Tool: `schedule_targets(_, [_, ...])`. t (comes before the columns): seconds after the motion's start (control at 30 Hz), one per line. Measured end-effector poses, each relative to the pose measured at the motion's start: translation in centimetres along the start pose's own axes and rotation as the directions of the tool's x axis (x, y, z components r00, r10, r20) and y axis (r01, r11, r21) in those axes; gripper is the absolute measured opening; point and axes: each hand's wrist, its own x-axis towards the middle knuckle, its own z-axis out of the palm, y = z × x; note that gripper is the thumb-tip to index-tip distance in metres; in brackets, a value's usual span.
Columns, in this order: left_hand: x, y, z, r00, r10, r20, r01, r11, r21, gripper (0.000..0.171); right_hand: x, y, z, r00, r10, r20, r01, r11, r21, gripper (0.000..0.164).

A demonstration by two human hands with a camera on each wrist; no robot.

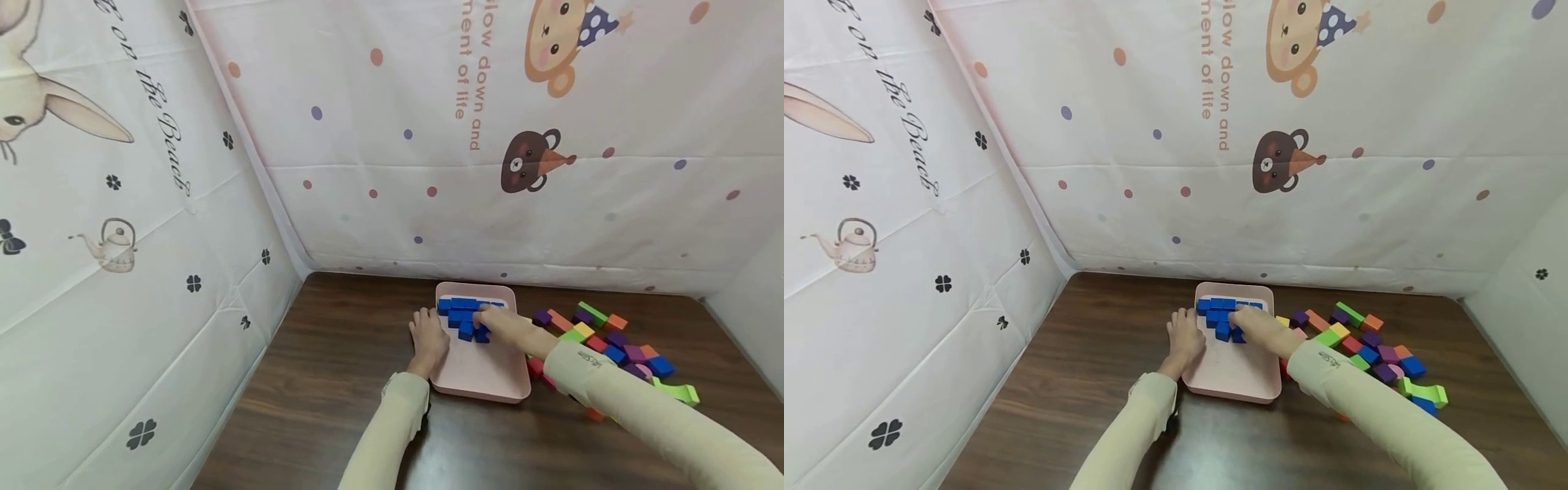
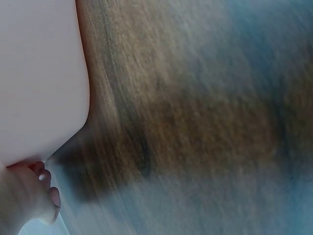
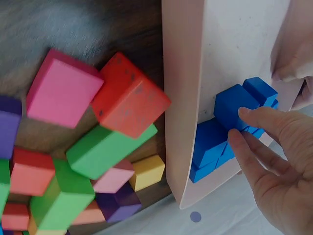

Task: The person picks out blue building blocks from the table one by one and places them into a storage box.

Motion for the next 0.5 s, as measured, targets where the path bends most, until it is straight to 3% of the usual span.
schedule_targets(0.23, [0.0, -0.5, -0.2, 1.0, -0.02, -0.002, 0.02, 0.999, -0.037, 0.042, 0.1, 0.9, -1.0, 0.999, 0.039, -0.01, -0.038, 0.993, 0.112, 0.01])
schedule_targets(0.37, [-0.6, -1.0, -0.1, 1.0, -0.031, 0.003, 0.032, 0.998, -0.055, 0.041, -2.3, 3.0, -3.4, 0.998, 0.065, -0.024, -0.061, 0.989, 0.136, 0.009])
schedule_targets(0.5, [-0.9, -1.4, 0.2, 0.999, -0.029, -0.015, 0.027, 0.996, -0.084, 0.041, -5.5, 6.4, -5.4, 0.995, 0.092, -0.047, -0.088, 0.993, 0.084, 0.008])
